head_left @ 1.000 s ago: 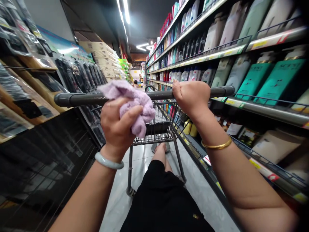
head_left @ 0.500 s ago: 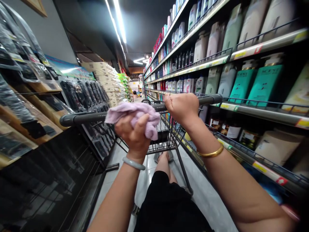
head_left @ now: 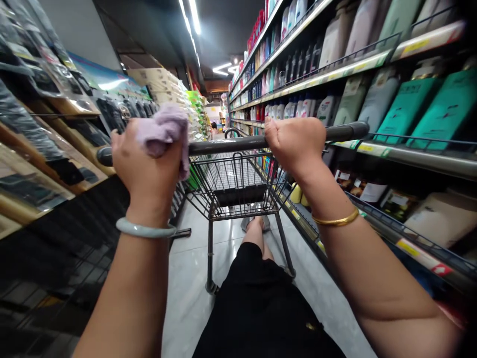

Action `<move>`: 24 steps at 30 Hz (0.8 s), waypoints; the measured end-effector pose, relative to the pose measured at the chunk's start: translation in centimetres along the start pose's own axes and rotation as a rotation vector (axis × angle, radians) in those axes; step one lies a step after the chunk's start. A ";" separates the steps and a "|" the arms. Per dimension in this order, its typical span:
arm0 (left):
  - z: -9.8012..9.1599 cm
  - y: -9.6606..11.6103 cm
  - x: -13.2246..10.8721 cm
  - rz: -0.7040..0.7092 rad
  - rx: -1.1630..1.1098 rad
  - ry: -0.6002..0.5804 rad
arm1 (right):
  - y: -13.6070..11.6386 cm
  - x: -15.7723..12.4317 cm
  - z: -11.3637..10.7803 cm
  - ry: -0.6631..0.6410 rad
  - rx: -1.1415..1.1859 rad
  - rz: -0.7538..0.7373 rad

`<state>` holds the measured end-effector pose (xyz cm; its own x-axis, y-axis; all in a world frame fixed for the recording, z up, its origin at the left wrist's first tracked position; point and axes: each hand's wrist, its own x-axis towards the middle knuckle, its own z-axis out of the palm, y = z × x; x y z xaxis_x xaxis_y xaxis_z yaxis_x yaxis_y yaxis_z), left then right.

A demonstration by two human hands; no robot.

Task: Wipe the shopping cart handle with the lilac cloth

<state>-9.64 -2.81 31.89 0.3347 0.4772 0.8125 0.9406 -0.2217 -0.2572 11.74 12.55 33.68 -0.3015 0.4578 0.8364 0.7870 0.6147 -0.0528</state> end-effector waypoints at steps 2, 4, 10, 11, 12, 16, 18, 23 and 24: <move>0.6 1.3 0.7 -0.025 0.016 0.004 | 0.0 0.0 0.1 0.005 -0.007 0.008; 1.8 3.0 1.2 -0.031 0.051 0.029 | 0.0 0.0 0.2 0.007 -0.021 0.021; 4.2 3.8 -0.2 -0.104 0.192 0.270 | 0.2 -0.2 -0.3 -0.008 -0.050 0.020; 4.4 3.1 -1.2 -0.067 0.203 0.302 | 0.2 -0.2 -0.3 -0.008 -0.048 0.012; 4.7 2.3 -2.2 -0.013 0.217 0.325 | 0.2 -0.2 -0.3 -0.007 -0.045 0.004; 6.0 -0.5 -6.2 -0.005 0.331 0.320 | -0.2 -0.2 -0.4 0.022 -0.044 0.007; 6.8 -1.3 -7.1 -0.060 0.360 0.294 | -0.4 -0.2 -0.4 0.034 -0.047 0.005; 10.0 -2.3 -5.3 -0.105 0.262 0.206 | -0.5 -0.1 -0.4 0.046 -0.048 -0.017; 10.8 -2.5 -4.7 -0.128 0.242 0.188 | -0.4 0.0 -0.3 0.054 -0.047 -0.015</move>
<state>-12.97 4.67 23.03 0.2179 0.3182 0.9227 0.9681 0.0491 -0.2456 11.60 12.04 33.86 -0.2849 0.4124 0.8653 0.8074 0.5898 -0.0152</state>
